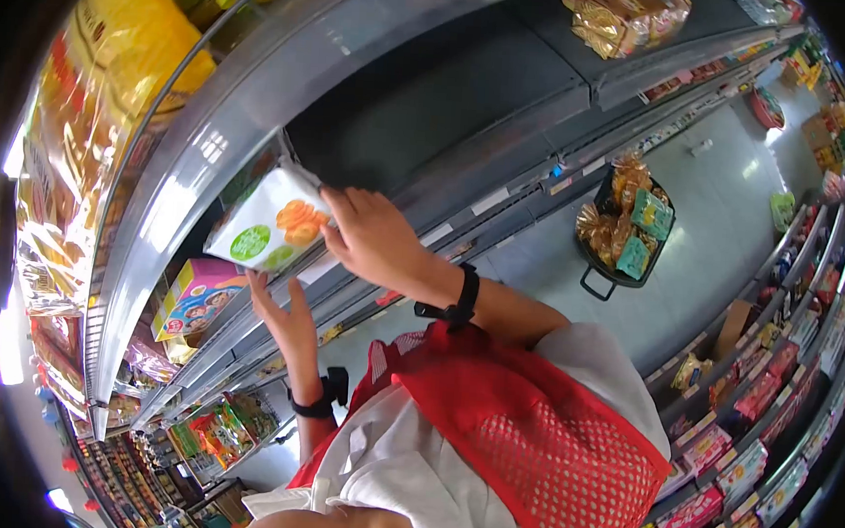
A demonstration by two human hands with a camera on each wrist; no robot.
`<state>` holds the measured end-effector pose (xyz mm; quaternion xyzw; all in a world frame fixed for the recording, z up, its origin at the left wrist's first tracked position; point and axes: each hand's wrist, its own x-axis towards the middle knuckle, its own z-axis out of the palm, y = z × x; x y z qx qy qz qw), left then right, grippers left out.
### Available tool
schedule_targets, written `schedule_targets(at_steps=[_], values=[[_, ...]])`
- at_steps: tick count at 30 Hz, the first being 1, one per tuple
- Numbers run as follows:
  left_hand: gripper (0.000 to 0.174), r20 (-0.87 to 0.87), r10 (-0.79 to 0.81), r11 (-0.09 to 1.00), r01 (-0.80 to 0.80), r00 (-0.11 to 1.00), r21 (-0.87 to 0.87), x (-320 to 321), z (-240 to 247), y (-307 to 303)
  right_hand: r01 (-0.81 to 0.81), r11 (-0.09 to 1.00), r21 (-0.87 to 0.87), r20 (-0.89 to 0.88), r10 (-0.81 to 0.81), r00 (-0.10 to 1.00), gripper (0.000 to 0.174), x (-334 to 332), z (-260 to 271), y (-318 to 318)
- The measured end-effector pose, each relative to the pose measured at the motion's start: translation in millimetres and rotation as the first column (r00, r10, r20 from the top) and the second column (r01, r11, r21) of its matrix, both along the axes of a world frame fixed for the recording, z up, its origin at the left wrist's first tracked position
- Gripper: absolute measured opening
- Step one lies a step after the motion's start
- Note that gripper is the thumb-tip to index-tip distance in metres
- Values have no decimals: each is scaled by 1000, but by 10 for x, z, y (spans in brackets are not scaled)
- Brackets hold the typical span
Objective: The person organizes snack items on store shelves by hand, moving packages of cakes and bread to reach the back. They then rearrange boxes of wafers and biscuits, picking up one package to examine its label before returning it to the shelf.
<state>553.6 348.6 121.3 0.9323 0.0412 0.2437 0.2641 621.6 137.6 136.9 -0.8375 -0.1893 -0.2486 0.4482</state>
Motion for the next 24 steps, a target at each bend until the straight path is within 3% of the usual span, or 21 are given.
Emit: schedule_targets(at_steps=[5,8,9,12,13,17,22,24], values=[[66,-26,-176,960,166,984,-227,76,131,-49,99,995,10,-71,-98,993,57,-48,-18,-25],[56,-3,-94,991,94,996,94,124,285,50,112,993,24,-97,-110,989,59,0,2,-19],[59,-19,-107,991,108,994,80,153,347,110,81,996,37,-151,-75,986,64,17,28,-32],[65,160,-192,968,213,968,-130,411,256,334,107,993,48,-195,-95,976,69,85,66,-23],[77,159,-200,958,227,967,-177,515,173,390,117,992,37,-211,-106,972,73,119,56,-25],[103,77,-163,974,173,984,-149,773,39,411,87,996,22,-245,-79,966,72,161,98,-16],[105,-34,-151,985,148,988,-90,741,244,358,94,995,27,-197,-87,977,75,184,9,-53],[103,-60,-158,985,153,986,-80,742,239,385,17,998,54,-219,-5,976,72,257,-3,-111]])
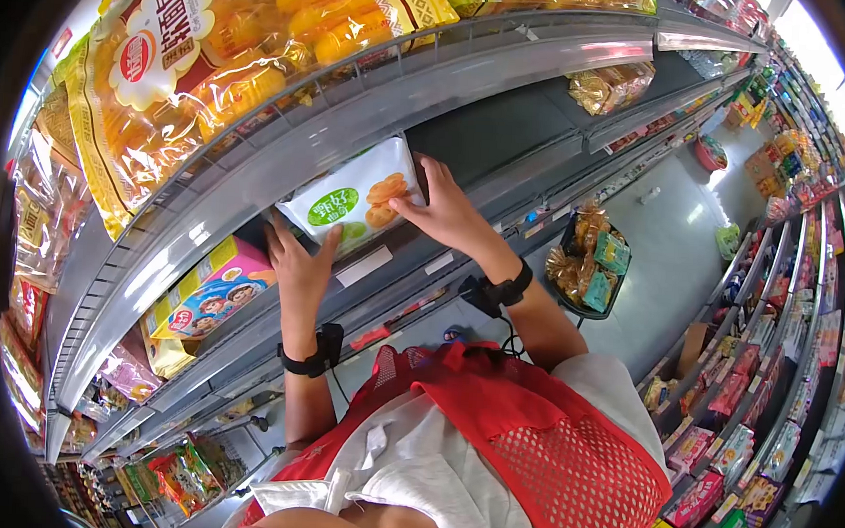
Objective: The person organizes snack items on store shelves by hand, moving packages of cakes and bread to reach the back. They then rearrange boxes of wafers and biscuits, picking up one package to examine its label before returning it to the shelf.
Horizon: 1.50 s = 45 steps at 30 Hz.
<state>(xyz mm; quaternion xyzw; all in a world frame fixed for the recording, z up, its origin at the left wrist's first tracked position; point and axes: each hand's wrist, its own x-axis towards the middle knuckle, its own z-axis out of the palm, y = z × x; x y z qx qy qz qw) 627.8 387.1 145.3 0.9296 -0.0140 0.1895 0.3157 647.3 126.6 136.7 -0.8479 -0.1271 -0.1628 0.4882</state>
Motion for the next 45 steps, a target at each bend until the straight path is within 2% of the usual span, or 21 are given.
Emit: schedule_targets(at_steps=[1,2,4,5,8,14,15,17,18,19,22,27,30,35,38,39,42,43,45], values=[[102,-15,-7,1000,7,1000,14,4,-8,22,-40,999,17,-10,40,999,71,49,14,-31],[100,-29,-12,1000,13,1000,28,2,-12,34,-120,981,151,-86,133,987,71,112,35,-58],[96,-65,-46,999,45,997,-25,15,14,31,-237,873,425,-186,341,922,71,224,186,-76],[94,-80,-61,997,57,995,-52,30,34,32,-216,897,385,-281,337,899,70,231,321,-121],[93,-72,-118,991,113,990,-68,61,54,66,-265,883,387,-329,401,855,69,321,500,-107],[77,-179,-229,961,193,957,-198,134,154,99,-442,810,385,-346,571,745,61,560,518,21],[67,-148,-234,954,199,961,-223,130,124,99,-438,805,400,-375,580,723,66,599,539,27],[71,-109,-245,961,227,963,-155,161,60,122,-427,796,430,-432,596,676,77,671,572,32],[72,-89,-250,963,239,964,-121,163,90,116,-426,800,423,-438,592,677,76,711,554,40],[66,-63,-228,965,218,972,-144,122,126,84,-425,804,416,-443,587,677,75,767,496,50],[57,-81,-296,931,269,952,-246,103,204,84,-409,786,464,-424,602,676,72,829,423,82],[65,-91,-328,930,304,940,-209,124,178,111,-383,796,468,-423,583,694,71,690,501,85],[63,-92,-396,892,359,914,-274,143,191,117,-345,869,356,-339,464,818,70,543,513,36],[67,-76,-489,844,449,869,-291,237,97,36,-336,847,412,-329,482,812,57,388,441,-130],[73,-67,-545,826,521,836,-216,267,166,-130,-312,860,404,-322,453,831,49,293,444,-236],[65,-42,-554,813,529,832,-242,288,141,-198,-287,852,437,-284,434,855,47,235,482,-265],[59,-68,-558,773,488,827,-407,322,172,-369,-318,842,436,-270,460,846,45,263,384,-409],[54,-38,-549,769,487,835,-415,328,205,-409,-318,842,436,-260,457,851,48,267,375,-438],[51,-86,-543,759,444,836,-476,359,259,-460,-318,844,432,-223,442,869,51,335,313,-488]])
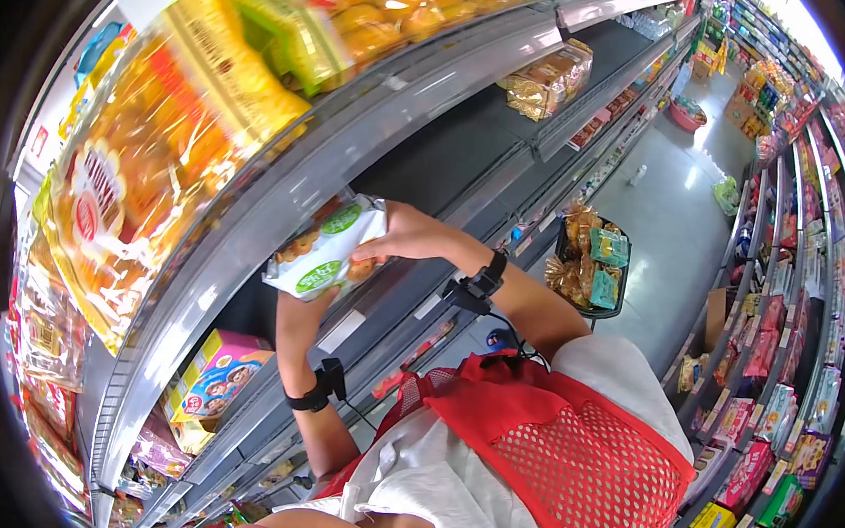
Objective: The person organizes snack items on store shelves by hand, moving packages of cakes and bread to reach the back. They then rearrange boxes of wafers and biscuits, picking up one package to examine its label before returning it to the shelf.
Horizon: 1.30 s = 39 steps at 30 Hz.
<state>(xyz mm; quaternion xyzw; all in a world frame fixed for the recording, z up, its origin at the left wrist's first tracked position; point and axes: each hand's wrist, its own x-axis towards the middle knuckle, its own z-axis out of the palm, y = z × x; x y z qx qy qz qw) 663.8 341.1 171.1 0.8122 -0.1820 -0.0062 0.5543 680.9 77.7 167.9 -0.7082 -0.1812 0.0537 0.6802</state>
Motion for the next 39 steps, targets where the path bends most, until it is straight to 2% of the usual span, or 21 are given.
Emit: schedule_targets(at_steps=[1,2,5,10,12,13,16,18,21,23,26,29,30,32,33,34,35,37,39], values=[[50,-39,9,1000,-10,999,-12,26,20,-24,6,1000,9,19,-7,1000,52,24,24,-27],[48,-58,28,1000,-27,998,10,73,1,-44,-20,1000,15,-68,21,997,55,34,60,-86],[46,-140,81,996,-76,987,42,140,114,-363,72,996,47,86,-76,993,57,160,85,-323],[44,-164,89,994,-97,982,-43,294,152,-1363,182,983,-23,152,-177,972,63,364,108,-1234],[46,-149,95,995,-89,984,43,393,72,-1749,207,977,-49,147,-198,969,65,424,19,-1656],[47,-146,95,993,-83,985,87,438,16,-1931,174,985,-24,84,-171,982,66,422,27,-1886],[52,-83,41,996,-34,996,87,556,-64,-2439,236,964,120,129,-251,959,61,448,-112,-2312],[54,-80,25,997,-19,996,79,655,-68,-2684,310,950,25,173,-310,935,60,459,-107,-2539],[47,-54,51,993,-45,997,110,750,4,-2940,339,940,-28,188,-328,926,58,504,-98,-2774],[46,-115,63,994,-51,991,102,829,35,-2948,332,942,-58,181,-317,931,58,527,-110,-2831],[45,-163,95,993,-82,982,84,864,57,-3011,375,927,-14,209,-364,908,57,594,-56,-2843],[43,-203,148,987,-132,968,87,866,70,-3124,422,905,-58,290,-389,875,59,673,-62,-2872],[42,-220,168,984,-152,961,90,850,63,-3172,424,903,-61,244,-399,884,61,663,-56,-2882],[38,-166,111,992,-99,980,79,805,41,-3312,424,903,-69,158,-410,898,64,602,-43,-2953],[36,-136,83,995,-74,987,71,794,31,-3346,458,888,-40,206,-441,873,65,601,-97,-2961],[47,-130,41,994,-28,991,105,803,-14,-3329,490,872,-12,253,-472,845,67,601,-179,-2963],[55,-126,71,994,-59,989,97,795,-64,-3307,521,853,19,297,-503,812,68,589,-245,-2962],[69,-121,123,990,-114,985,81,753,-160,-3241,588,807,-57,377,-528,761,66,500,-264,-2926],[79,-97,100,995,-102,990,-19,725,-254,-3151,619,781,-78,416,-539,732,65,414,-252,-2873]])
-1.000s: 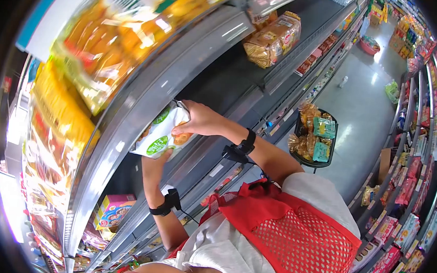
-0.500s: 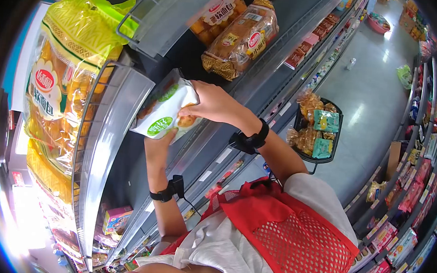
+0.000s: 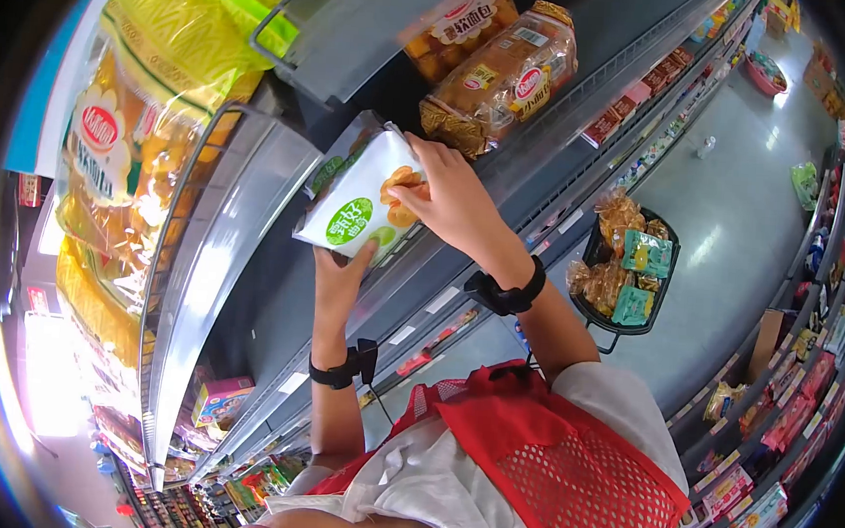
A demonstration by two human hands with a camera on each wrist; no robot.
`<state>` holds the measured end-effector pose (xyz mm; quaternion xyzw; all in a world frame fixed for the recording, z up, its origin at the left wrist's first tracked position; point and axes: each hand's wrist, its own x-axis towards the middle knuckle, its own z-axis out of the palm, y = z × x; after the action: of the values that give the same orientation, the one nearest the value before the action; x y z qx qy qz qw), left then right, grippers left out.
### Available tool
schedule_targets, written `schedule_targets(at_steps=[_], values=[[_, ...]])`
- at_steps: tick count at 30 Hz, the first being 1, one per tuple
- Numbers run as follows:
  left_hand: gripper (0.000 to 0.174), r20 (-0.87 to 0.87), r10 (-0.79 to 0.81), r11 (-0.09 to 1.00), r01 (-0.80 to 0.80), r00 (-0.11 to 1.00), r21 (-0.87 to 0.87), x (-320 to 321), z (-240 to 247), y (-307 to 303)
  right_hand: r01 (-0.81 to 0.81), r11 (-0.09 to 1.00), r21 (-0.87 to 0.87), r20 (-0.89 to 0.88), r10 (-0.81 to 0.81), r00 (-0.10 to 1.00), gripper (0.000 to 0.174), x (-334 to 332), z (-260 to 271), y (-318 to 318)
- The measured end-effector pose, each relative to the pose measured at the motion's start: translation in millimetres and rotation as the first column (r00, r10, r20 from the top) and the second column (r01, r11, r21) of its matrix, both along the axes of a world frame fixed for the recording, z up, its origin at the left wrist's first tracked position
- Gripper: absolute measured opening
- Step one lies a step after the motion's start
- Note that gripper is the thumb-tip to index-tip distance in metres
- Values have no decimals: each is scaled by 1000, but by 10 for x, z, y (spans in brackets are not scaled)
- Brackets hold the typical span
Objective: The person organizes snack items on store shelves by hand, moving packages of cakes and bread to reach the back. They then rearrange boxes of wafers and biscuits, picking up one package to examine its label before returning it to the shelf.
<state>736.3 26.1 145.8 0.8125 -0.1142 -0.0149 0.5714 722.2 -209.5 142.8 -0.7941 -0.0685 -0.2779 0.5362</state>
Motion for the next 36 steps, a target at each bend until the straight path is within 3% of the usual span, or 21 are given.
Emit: schedule_targets(at_steps=[1,4,10,19,22,26,31,36], values=[[85,20,-6,999,7,1000,-48,-31,-14,53,64,998,-6,39,-64,997,63,-40,-14,42],[84,103,158,977,-171,982,125,-244,61,196,236,972,-14,137,-232,963,57,-165,-43,174],[51,393,57,952,-169,918,256,-1023,331,782,357,934,22,258,-350,900,36,-545,15,552],[36,446,322,903,-412,835,119,-2594,280,2484,40,998,-52,225,-28,974,26,-1498,294,2094],[31,325,461,879,-474,825,-43,-3161,79,3025,-60,982,-178,278,108,954,25,-1819,391,2687],[26,297,587,808,-569,753,-154,-3793,-68,3554,-144,952,-268,314,228,922,23,-2129,414,3381],[23,221,704,708,-647,675,-283,-4208,-165,4046,-246,914,-322,287,342,895,23,-2391,509,3998],[24,194,762,646,-710,617,-279,-4336,-245,4313,-305,874,-377,267,419,868,26,-2428,501,4349]])
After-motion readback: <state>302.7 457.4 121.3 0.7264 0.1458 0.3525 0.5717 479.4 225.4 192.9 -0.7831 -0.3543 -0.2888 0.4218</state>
